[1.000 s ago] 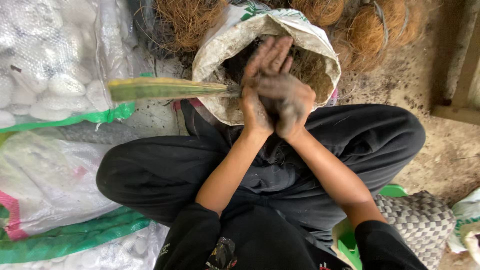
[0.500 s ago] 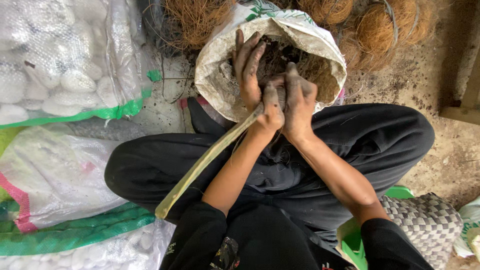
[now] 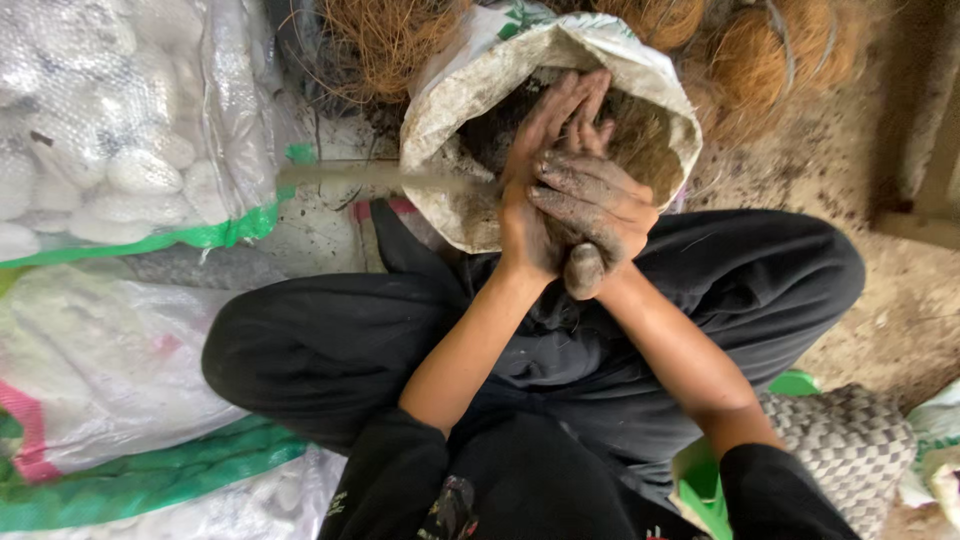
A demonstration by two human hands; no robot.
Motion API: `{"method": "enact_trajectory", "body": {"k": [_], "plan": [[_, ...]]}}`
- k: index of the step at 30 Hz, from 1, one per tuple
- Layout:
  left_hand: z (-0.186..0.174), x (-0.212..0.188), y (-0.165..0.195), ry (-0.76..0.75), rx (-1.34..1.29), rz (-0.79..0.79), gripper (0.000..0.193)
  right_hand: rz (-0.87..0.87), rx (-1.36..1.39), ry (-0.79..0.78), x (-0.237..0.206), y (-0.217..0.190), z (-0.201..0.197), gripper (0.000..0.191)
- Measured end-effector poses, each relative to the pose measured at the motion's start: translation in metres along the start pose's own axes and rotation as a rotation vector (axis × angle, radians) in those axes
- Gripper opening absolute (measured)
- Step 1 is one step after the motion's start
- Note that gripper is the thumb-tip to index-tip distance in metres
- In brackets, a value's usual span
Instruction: The person sits cross-legged and uses a long, curved blade to repeatedly strike and scrape the husk off a coconut held in their hands. The person rotates the coconut to remove the fibrous husk from different sides, working over a sack that collects the debris.
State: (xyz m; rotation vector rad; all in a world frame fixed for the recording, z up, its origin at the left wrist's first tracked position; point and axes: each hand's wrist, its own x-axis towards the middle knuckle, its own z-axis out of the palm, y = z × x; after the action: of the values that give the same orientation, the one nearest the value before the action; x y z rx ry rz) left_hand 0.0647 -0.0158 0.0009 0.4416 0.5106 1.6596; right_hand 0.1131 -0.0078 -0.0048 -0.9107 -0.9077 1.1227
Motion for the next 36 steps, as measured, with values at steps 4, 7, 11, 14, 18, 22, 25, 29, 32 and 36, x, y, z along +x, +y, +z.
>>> {"method": "enact_trajectory", "body": {"k": [4, 7, 11, 14, 18, 22, 25, 29, 32, 36], "plan": [[0.002, 0.001, -0.002, -0.045, 0.361, 0.208, 0.053, 0.022, 0.151, -0.233, 0.012, 0.000, -0.020, 0.066], [0.003, 0.007, -0.003, -0.023, 0.593, 0.373, 0.055, 0.162, 0.273, -0.322, 0.027, -0.023, -0.033, 0.072], [0.000, 0.014, 0.001, 0.089, 0.944, 0.589, 0.060, 0.508, 0.198, -0.370, 0.029, -0.051, -0.023, 0.066], [-0.004, 0.015, 0.008, 0.076, 0.949, 0.622, 0.060, 0.428, -0.013, -0.316, 0.018, -0.053, -0.007, 0.053], [-0.002, 0.018, 0.015, 0.050, 0.893, 0.614, 0.061, 0.207, -0.118, -0.306, 0.015, -0.050, -0.010, 0.047], [0.008, 0.009, 0.011, 0.107, 0.512, 0.299, 0.061, -0.364, -0.410, -0.432, 0.033, -0.045, -0.025, 0.051], [0.011, -0.003, 0.003, 0.026, 0.038, 0.094, 0.054, -0.621, -0.427, -0.419, 0.035, -0.038, -0.027, 0.049], [0.001, -0.006, -0.007, -0.028, -0.082, 0.052, 0.051, -0.604, -0.446, -0.433, 0.022, -0.036, -0.025, 0.054], [-0.007, -0.002, -0.012, -0.080, 0.064, 0.150, 0.047, -0.488, -0.402, -0.433, 0.019, -0.040, -0.017, 0.059], [-0.014, 0.007, -0.001, -0.046, 0.235, 0.188, 0.052, -0.028, -0.162, -0.385, 0.026, -0.050, -0.006, 0.070]]}}
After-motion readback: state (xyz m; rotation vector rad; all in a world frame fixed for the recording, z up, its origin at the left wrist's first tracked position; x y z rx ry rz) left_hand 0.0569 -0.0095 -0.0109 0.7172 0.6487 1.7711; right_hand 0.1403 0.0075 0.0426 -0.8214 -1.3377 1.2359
